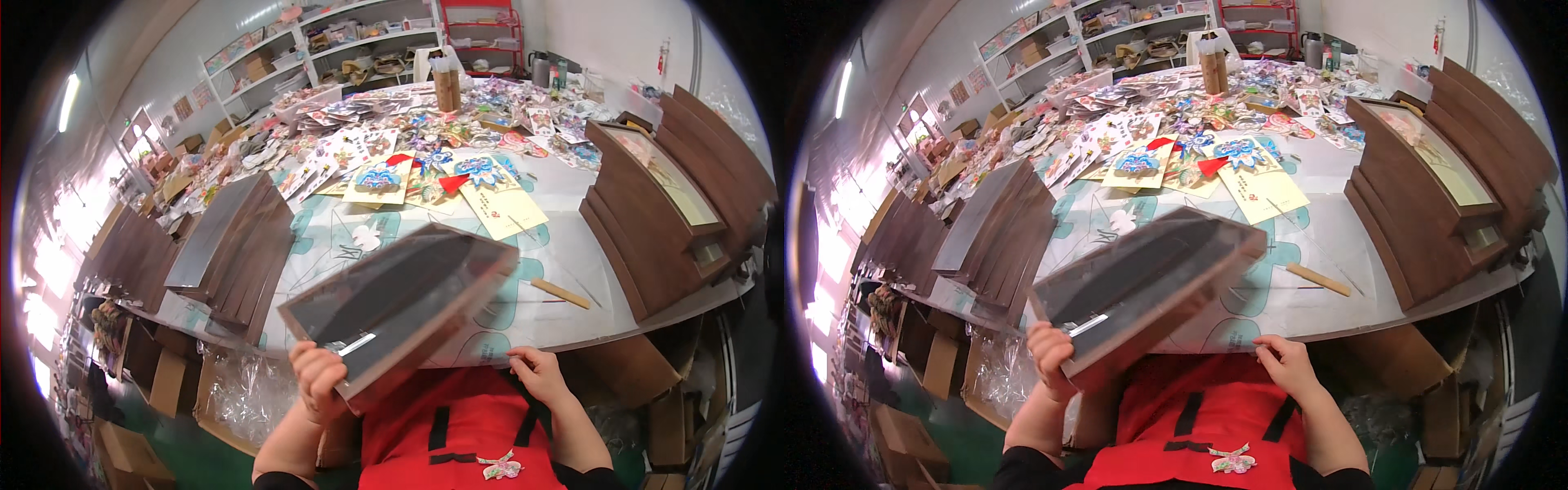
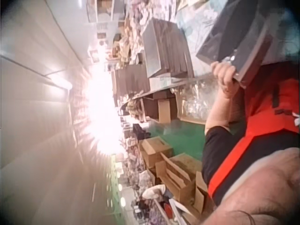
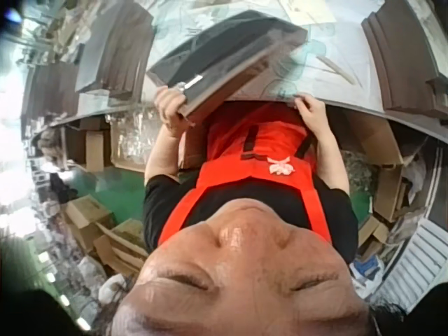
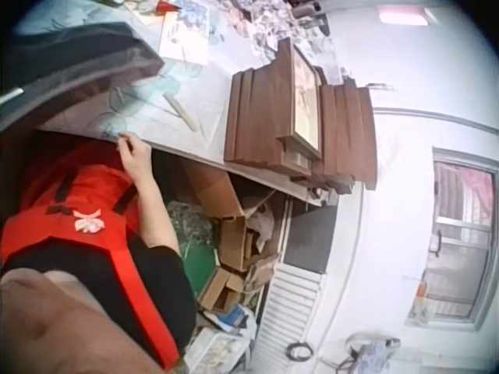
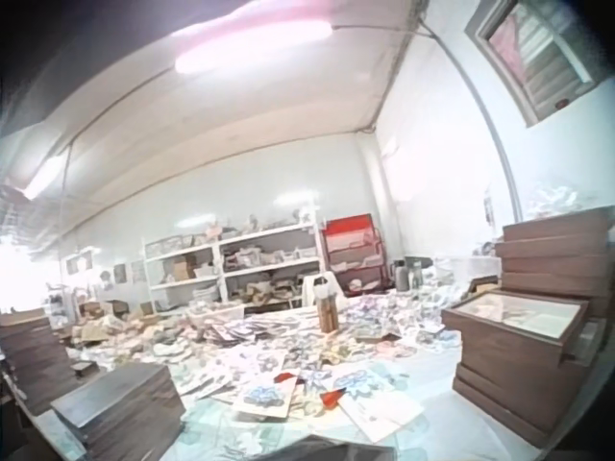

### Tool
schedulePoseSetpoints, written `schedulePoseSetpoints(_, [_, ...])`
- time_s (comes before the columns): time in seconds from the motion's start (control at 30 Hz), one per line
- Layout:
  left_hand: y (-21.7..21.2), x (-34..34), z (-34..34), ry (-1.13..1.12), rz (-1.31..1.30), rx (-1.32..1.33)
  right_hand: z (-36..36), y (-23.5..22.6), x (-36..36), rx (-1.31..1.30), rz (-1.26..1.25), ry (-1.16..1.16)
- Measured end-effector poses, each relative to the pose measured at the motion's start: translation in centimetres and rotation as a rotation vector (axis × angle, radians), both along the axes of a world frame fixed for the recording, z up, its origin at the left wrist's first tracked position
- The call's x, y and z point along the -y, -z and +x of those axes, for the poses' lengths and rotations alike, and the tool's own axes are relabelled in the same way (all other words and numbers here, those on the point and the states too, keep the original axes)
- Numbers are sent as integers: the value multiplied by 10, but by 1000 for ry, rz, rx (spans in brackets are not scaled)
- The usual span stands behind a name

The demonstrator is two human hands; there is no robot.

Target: The person assembles wooden picture frames by placing decorative paper cutouts inside, covering them with backing boards, and securing the back with a wooden tool. The person handles multiple frames sequentially, stacking completed units on the table.

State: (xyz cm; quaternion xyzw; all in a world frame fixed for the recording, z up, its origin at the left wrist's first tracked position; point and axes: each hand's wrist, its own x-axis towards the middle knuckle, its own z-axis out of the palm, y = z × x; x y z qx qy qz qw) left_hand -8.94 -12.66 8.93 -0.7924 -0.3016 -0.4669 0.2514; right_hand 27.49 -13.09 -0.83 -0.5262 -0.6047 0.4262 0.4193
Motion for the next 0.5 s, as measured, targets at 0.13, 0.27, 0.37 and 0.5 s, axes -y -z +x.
schedulePoseSetpoints(0.13, [46,-2,12,163,-48,66,9,2,3,12,-42,89])
schedulePoseSetpoints(0.27, [95,-9,-17,132,-117,-103,20,12,3,29,-10,157])
schedulePoseSetpoints(0.37, [106,-18,-38,10,-246,-34,24,14,-4,104,135,233])
schedulePoseSetpoints(0.5, [92,-19,-54,-104,-456,-194,30,-2,-25,363,438,337])
